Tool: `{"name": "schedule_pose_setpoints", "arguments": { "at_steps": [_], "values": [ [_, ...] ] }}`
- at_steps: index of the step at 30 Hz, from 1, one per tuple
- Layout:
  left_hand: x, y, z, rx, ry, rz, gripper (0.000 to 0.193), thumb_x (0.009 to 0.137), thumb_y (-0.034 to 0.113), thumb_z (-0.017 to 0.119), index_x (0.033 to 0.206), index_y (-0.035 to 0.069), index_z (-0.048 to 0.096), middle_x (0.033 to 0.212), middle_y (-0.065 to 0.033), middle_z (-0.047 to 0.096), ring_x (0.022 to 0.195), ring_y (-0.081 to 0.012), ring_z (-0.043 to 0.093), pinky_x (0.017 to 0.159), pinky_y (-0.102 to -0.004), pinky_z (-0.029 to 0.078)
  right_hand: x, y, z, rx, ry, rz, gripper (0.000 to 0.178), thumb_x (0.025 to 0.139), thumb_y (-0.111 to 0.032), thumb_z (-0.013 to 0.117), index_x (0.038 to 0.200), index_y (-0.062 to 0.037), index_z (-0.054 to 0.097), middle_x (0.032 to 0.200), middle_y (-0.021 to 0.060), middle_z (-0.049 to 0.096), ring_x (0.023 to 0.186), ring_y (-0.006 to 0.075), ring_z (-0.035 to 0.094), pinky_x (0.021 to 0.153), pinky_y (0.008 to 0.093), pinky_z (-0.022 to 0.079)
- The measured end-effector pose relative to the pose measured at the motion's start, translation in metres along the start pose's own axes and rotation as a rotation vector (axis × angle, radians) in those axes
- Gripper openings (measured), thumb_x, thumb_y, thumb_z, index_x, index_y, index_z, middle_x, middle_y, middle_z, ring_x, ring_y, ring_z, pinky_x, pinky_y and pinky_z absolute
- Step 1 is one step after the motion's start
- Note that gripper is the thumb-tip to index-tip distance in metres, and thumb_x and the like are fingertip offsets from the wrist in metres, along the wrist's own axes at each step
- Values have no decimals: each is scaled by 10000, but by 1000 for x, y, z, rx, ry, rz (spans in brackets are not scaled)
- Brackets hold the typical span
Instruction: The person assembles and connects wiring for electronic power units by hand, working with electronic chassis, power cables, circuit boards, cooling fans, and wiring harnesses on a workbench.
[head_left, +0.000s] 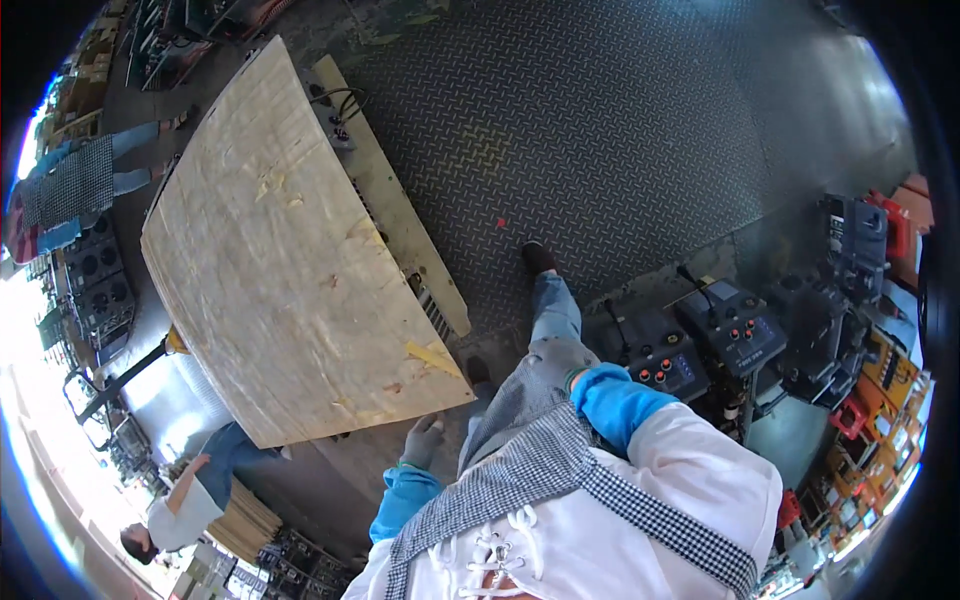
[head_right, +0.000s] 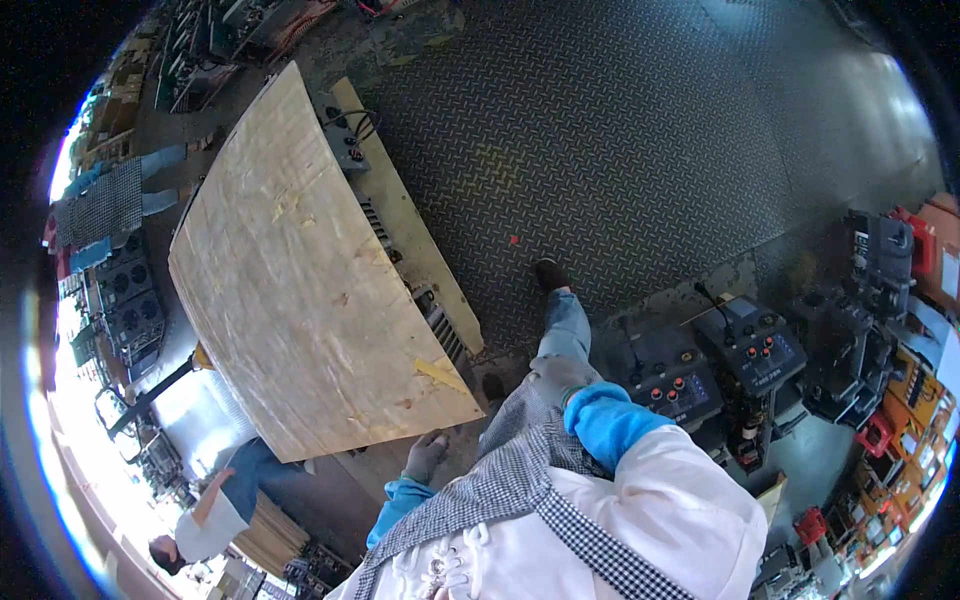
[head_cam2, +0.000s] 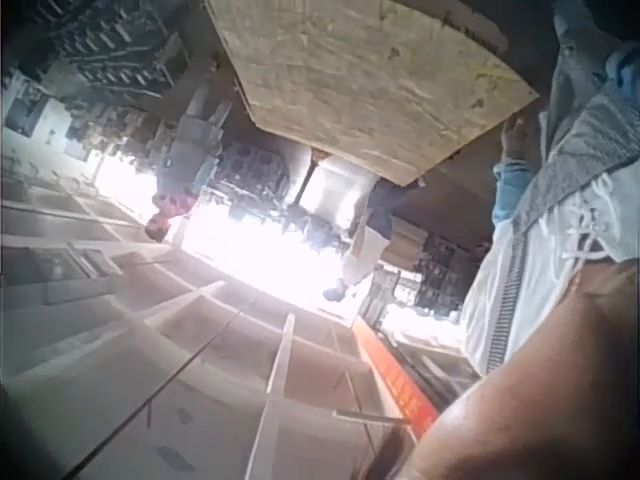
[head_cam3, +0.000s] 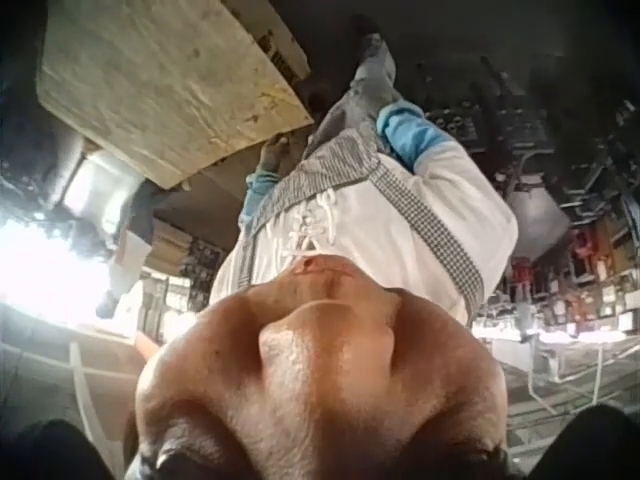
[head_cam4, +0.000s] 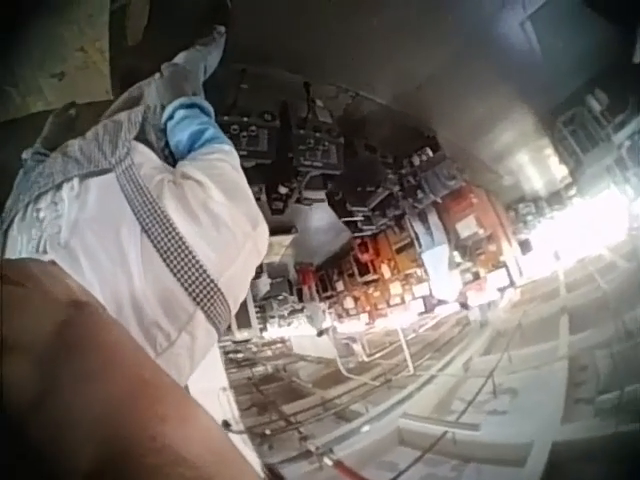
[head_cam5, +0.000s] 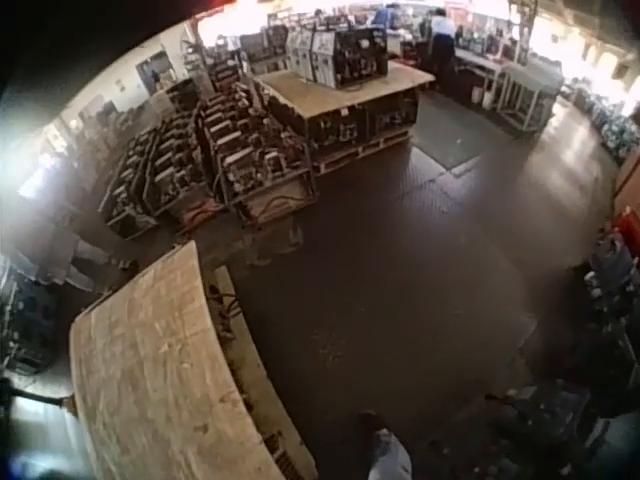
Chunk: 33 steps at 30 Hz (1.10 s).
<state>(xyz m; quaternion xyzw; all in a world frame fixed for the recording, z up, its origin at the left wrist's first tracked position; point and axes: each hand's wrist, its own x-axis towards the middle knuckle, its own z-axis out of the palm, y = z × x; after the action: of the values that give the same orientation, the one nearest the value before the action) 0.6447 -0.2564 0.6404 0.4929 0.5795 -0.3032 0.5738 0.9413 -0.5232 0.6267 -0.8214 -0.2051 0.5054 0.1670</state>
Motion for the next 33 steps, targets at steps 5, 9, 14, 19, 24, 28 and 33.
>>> {"name": "schedule_pose_setpoints", "arguments": {
  "at_steps": [5, 9, 14, 19, 24, 28, 33],
  "values": [
    [16, 82, 48, -157, 259, 58, 505, 886, 233, 632, 1296, -33, 506, 1067, -94, 632, 857, -144, 601, 688, -282, 498, 23, 53, -40, 289, -154, 151, 341, 917, -319, 490, 1146, -104, 622, 1157, 178, 618, 1075, 363, 574, 943, 460, 431],
    [-5, 181, 93, -187, 133, -3, 532, 912, 227, 625, 1352, -6, 442, 1112, -80, 617, 971, -160, 585, 763, -279, 488, 23, 79, -52, 314, -63, 164, 329, 913, -309, 494, 1138, -109, 628, 1169, 180, 611, 1077, 369, 572, 928, 443, 445],
    [29, 189, 93, -58, 144, 92, 474, 891, 244, 639, 1286, 7, 530, 937, -30, 608, 665, -90, 474, 581, -263, 419, 20, 96, -65, 366, 19, 186, 328, 888, -318, 523, 1109, -106, 643, 1115, 176, 637, 1044, 366, 593, 904, 441, 463],
    [39, 230, 87, 123, 34, 117, 543, 895, 252, 639, 1349, 10, 464, 1210, -77, 601, 1002, -166, 575, 795, -304, 480, 20, 121, -86, 347, 169, 285, 323, 862, -311, 543, 1090, -114, 656, 1067, 171, 659, 1027, 368, 606, 901, 436, 472],
    [57, 259, 65, 22, 84, 211, 549, 882, 293, 634, 1321, -5, 495, 1064, -97, 634, 815, -167, 586, 696, -290, 490, 49, 121, -124, 338, 153, 378, 335, 862, -311, 532, 1106, -118, 657, 1104, 180, 648, 1059, 363, 595, 924, 430, 460],
    [62, 288, 38, -30, 114, 174, 550, 884, 302, 619, 1320, -9, 496, 1075, -116, 627, 868, -196, 594, 709, -331, 505, 101, 106, -160, 258, 14, 332, 416, 907, -314, 490, 1202, -44, 602, 1238, 196, 586, 1152, 378, 542, 993, 432, 424],
    [114, 326, 9, 124, 95, 69, 517, 891, 322, 586, 1317, 37, 515, 1126, -130, 628, 940, -248, 610, 801, -359, 514, 184, 108, -207, 297, 38, 231, 377, 901, -275, 527, 1168, -22, 610, 1090, 176, 628, 1002, 322, 587, 884, 401, 457]
  ]
}}
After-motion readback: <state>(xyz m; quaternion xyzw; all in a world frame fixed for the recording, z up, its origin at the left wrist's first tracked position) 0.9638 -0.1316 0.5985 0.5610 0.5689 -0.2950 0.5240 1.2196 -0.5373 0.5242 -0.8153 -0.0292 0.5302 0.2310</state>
